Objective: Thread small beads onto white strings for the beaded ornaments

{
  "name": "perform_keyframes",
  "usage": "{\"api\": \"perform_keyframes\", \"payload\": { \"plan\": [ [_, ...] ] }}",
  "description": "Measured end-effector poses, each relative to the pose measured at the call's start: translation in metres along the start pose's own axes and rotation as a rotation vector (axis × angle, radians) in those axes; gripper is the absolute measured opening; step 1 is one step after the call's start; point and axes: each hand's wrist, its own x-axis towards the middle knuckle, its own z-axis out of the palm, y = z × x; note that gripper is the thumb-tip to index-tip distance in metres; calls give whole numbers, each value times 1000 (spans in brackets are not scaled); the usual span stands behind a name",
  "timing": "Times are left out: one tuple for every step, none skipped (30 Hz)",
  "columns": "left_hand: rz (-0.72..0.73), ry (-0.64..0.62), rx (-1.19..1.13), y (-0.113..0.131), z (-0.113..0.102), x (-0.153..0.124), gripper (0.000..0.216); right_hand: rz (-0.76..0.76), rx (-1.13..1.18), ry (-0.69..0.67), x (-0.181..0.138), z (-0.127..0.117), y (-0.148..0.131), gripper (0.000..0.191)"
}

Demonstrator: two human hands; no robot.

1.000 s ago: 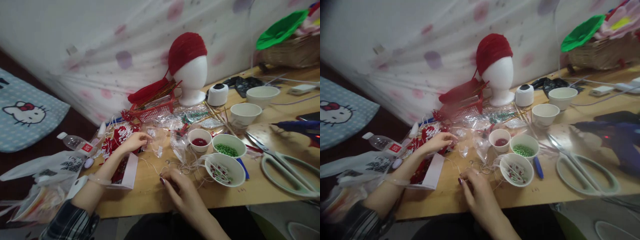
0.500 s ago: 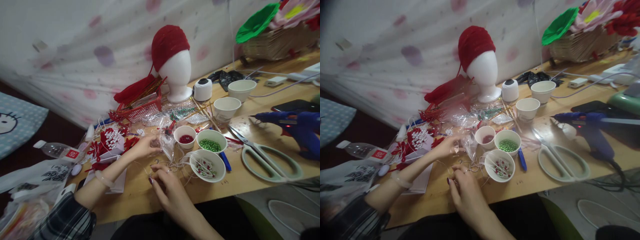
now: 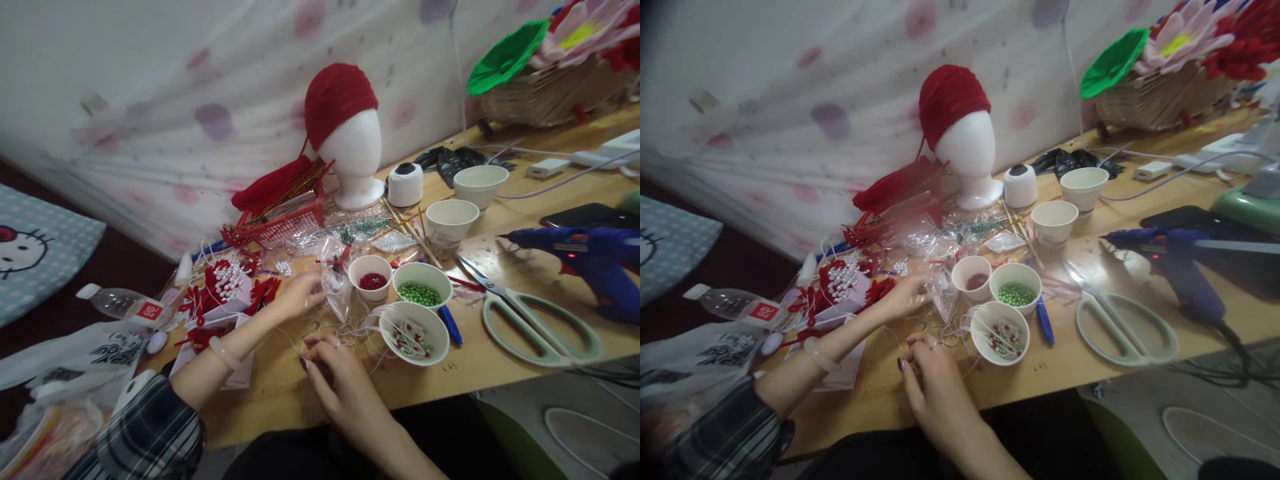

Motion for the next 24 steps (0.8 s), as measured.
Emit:
{"api": "perform_keyframes", "payload": {
  "plan": [
    [0, -28, 1, -1, -6, 0, 16, 0, 3, 2, 0, 0, 0, 15],
    [-4, -57, 3, -3, -14, 0, 15, 0, 7, 3, 0, 0, 0, 15],
    [-12, -85, 5, -6, -22, -1, 14, 0, 10, 3, 0, 0, 0, 15],
    [-23, -111, 8, -9, -31, -2, 14, -1, 15, 3, 0, 0, 0, 15],
    [-38, -136, 12, -12, -41, -3, 14, -2, 20, 4, -1, 0, 0, 15],
    [-58, -152, 19, -16, -50, -5, 16, -5, 25, 4, -1, 0, 0, 15],
    [-82, -167, 27, -19, -59, -7, 18, -8, 30, 5, 0, 0, 0, 16],
    [-108, -178, 38, -22, -66, -9, 21, -13, 35, 4, 0, 0, 0, 16],
    [-134, -191, 50, -24, -73, -11, 23, -18, 40, 1, 0, 0, 0, 16],
    [-159, -205, 63, -26, -78, -13, 25, -24, 43, -3, 0, 0, 0, 16],
    [-181, -221, 74, -28, -82, -15, 26, -28, 46, -8, 0, 0, -1, 16],
    [-199, -236, 86, -28, -85, -17, 26, -30, 48, -13, 1, -1, -1, 16],
    [-211, -248, 97, -29, -87, -19, 25, -31, 49, -17, 1, -1, -1, 16],
    [-218, -255, 109, -29, -88, -21, 24, -30, 49, -19, 1, -1, -1, 16],
    [-219, -256, 121, -29, -89, -23, 22, -28, 49, -19, 1, -1, -2, 16],
    [-217, -249, 135, -28, -89, -25, 20, -26, 49, -19, 1, -2, -2, 16],
    [-213, -236, 149, -28, -89, -27, 17, -25, 49, -18, 0, -2, -2, 16],
    [-208, -218, 164, -28, -89, -29, 15, -24, 49, -16, 0, -1, -2, 16],
    [-201, -195, 178, -29, -89, -30, 14, -23, 49, -14, 0, -1, -1, 16],
    [-195, -168, 192, -29, -88, -31, 14, -23, 50, -11, 0, -1, -1, 16],
    [-189, -137, 205, -31, -89, -33, 15, -25, 50, -7, 0, -1, 0, 17],
    [-184, -100, 217, -32, -89, -34, 15, -30, 52, -3, 0, 0, 0, 16],
    [-181, -61, 227, -34, -91, -35, 16, -36, 53, 2, 0, 0, 1, 16],
    [-179, -20, 236, -35, -93, -37, 16, -43, 55, 7, 0, 0, 1, 15]
  ]
}}
